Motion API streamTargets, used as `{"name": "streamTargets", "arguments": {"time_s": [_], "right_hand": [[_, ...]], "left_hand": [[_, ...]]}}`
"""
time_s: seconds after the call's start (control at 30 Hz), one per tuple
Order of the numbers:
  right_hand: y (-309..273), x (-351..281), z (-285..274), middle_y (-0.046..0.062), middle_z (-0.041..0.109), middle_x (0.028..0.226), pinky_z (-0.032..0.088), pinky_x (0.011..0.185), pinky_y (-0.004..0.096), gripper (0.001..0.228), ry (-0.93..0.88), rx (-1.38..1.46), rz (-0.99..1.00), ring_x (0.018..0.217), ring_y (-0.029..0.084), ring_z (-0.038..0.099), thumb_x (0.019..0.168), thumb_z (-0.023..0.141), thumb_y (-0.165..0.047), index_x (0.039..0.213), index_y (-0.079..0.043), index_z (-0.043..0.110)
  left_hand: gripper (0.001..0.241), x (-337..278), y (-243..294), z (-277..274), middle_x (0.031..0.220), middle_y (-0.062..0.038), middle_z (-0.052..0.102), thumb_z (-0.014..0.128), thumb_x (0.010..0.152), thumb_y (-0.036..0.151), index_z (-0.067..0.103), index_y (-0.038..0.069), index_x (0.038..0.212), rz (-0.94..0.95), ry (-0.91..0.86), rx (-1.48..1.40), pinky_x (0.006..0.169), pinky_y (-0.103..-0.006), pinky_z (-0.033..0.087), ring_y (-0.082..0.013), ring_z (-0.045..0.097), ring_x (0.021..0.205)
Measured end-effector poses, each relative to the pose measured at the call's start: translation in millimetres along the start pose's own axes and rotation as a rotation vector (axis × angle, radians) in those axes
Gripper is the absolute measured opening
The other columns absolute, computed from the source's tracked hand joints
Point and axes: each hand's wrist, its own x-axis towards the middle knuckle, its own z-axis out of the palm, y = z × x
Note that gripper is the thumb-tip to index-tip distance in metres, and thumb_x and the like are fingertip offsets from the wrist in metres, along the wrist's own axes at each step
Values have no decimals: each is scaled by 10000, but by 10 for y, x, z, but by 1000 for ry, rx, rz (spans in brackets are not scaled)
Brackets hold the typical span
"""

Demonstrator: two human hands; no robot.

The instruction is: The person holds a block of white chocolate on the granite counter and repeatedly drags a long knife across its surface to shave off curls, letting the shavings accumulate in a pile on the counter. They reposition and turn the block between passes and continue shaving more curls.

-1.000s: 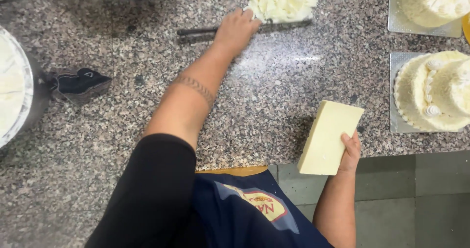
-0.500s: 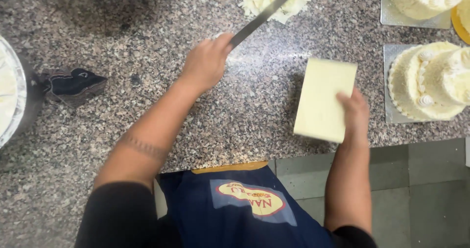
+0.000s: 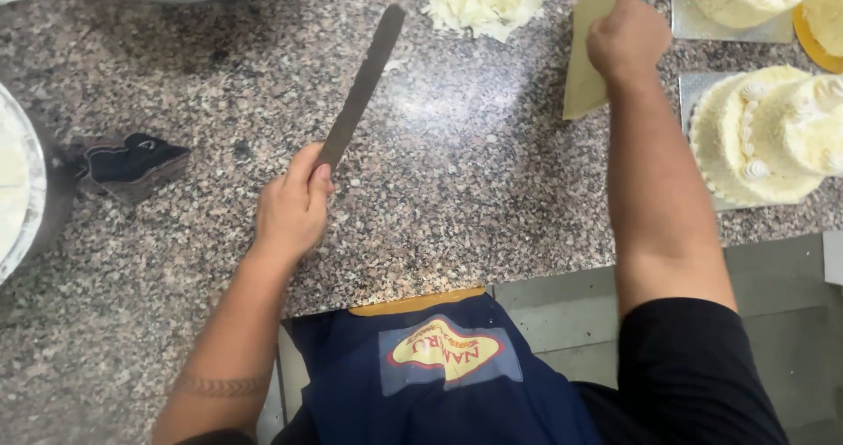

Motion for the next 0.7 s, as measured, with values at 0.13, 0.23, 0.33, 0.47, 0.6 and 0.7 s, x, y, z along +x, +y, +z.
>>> {"name": "streamTargets", "arguments": {"time_s": [0.13, 0.23, 0.33, 0.47, 0.6, 0.7], "right_hand": [[273, 34, -195, 226, 728, 1047, 551, 810, 546, 581, -68, 113, 73, 913, 409, 712, 948, 655, -233, 1472, -31, 509], [533, -164, -367, 247, 731, 1030, 541, 778, 538, 564, 68, 97, -31, 894, 424, 707, 973, 707, -237, 1448, 19, 540], [577, -514, -604, 179, 782, 1048, 582, 814, 455, 333, 269, 319, -239, 925, 353, 749, 921, 721, -124, 1242, -46, 673], [495, -799, -478, 152, 736, 1190, 611, 944, 353, 353, 108, 1388, 49, 1028, 226, 735, 967, 657, -10, 1316, 37, 639], [124, -1074, -334, 192, 696, 1203, 613, 978, 379, 369, 200, 1705, 117, 1053, 252, 722, 951, 653, 24, 1301, 57, 540], [-49, -1159, -248, 192, 666, 1242, 618, 1026, 398, 448, 247, 1740, 142, 1103, 264, 716, 938, 650, 18, 1354, 48, 489]], "left_hand": [[307, -166, -88, -146, 858, -91, 767, 544, 1064, 237, 575, 149, 1356, -62, 43, -34, 697, -446, 577, -322, 754, 787], [294, -342, -96, -127, 833, -83, 759, 527, 1061, 234, 588, 137, 1332, -209, 21, -103, 690, -427, 584, -282, 771, 755], [331, -467, -126, 60, 891, -119, 746, 527, 1053, 237, 581, 133, 1362, -348, -21, -241, 688, -438, 576, -324, 726, 731], [421, -495, 74, 423, 1132, -165, 688, 551, 1049, 223, 537, 173, 1466, -3, -159, -145, 809, -424, 562, -299, 703, 938], [485, -388, 470, 850, 1093, -107, 592, 506, 1043, 271, 459, 342, 1521, 186, -399, -57, 667, -392, 554, -261, 644, 776], [461, -252, 854, 850, 1069, -104, 584, 461, 1084, 322, 440, 382, 1541, 205, -588, 73, 687, -365, 554, -258, 639, 751]]}}
